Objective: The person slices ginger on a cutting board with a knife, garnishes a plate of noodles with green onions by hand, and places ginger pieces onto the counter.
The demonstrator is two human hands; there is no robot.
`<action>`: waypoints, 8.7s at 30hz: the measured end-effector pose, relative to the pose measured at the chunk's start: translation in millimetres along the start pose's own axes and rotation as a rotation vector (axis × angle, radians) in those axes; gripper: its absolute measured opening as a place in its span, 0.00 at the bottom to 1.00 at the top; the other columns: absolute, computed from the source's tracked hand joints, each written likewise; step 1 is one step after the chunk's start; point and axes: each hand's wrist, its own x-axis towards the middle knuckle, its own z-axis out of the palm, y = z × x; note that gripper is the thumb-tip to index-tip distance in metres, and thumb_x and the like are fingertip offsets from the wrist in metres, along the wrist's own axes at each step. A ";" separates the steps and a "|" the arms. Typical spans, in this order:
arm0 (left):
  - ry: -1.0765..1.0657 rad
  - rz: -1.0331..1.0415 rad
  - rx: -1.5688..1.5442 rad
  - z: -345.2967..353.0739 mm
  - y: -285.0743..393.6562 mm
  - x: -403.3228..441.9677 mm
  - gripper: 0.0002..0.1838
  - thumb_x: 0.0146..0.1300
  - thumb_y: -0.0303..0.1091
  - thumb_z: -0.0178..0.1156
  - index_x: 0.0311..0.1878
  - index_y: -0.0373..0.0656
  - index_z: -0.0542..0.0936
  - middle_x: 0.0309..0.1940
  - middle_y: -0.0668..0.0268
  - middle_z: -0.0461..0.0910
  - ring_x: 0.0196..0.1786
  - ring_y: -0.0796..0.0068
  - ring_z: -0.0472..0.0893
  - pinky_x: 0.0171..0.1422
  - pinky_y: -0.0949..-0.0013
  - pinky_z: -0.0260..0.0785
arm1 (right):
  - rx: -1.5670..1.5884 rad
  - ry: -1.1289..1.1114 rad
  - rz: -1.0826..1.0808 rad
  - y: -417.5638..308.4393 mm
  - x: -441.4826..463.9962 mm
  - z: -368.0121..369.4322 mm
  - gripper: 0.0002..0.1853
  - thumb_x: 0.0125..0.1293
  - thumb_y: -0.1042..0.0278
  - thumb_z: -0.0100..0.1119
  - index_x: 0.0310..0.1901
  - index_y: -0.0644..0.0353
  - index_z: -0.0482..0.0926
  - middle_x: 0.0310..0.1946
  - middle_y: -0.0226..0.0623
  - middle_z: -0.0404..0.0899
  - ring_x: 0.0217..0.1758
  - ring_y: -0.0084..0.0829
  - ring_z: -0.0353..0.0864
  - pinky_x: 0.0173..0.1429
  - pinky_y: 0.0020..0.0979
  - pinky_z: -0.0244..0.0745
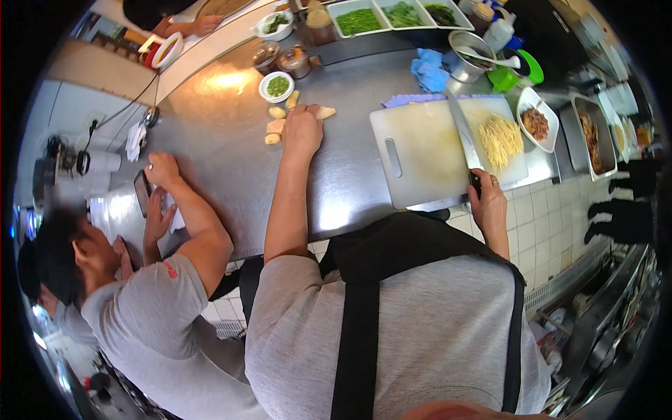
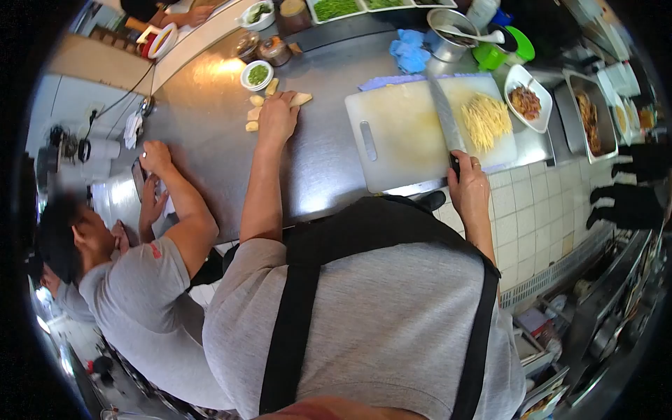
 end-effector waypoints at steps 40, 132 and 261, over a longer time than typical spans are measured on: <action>-0.102 0.415 -0.601 84.4 184.0 -49.0 0.22 0.55 0.27 0.70 0.53 0.40 0.78 0.53 0.54 0.75 0.58 0.54 0.75 0.62 0.60 0.69 | 0.042 -0.337 0.076 14.2 -33.4 -44.0 0.12 0.70 0.59 0.52 0.44 0.59 0.67 0.22 0.46 0.80 0.25 0.51 0.81 0.27 0.49 0.74; -0.055 0.400 -0.634 88.9 181.5 -49.5 0.20 0.54 0.25 0.70 0.51 0.39 0.79 0.52 0.55 0.77 0.56 0.57 0.77 0.60 0.62 0.71 | 0.050 -0.284 0.016 8.8 -21.0 -35.4 0.13 0.70 0.61 0.53 0.44 0.62 0.67 0.21 0.47 0.79 0.27 0.52 0.81 0.29 0.50 0.73; -0.038 0.362 -0.649 85.8 184.3 -49.5 0.21 0.52 0.24 0.72 0.50 0.39 0.79 0.50 0.56 0.78 0.54 0.59 0.78 0.58 0.63 0.71 | -0.057 -0.559 0.115 -11.2 -6.2 -64.6 0.12 0.71 0.59 0.51 0.44 0.58 0.65 0.19 0.46 0.79 0.25 0.53 0.81 0.28 0.50 0.73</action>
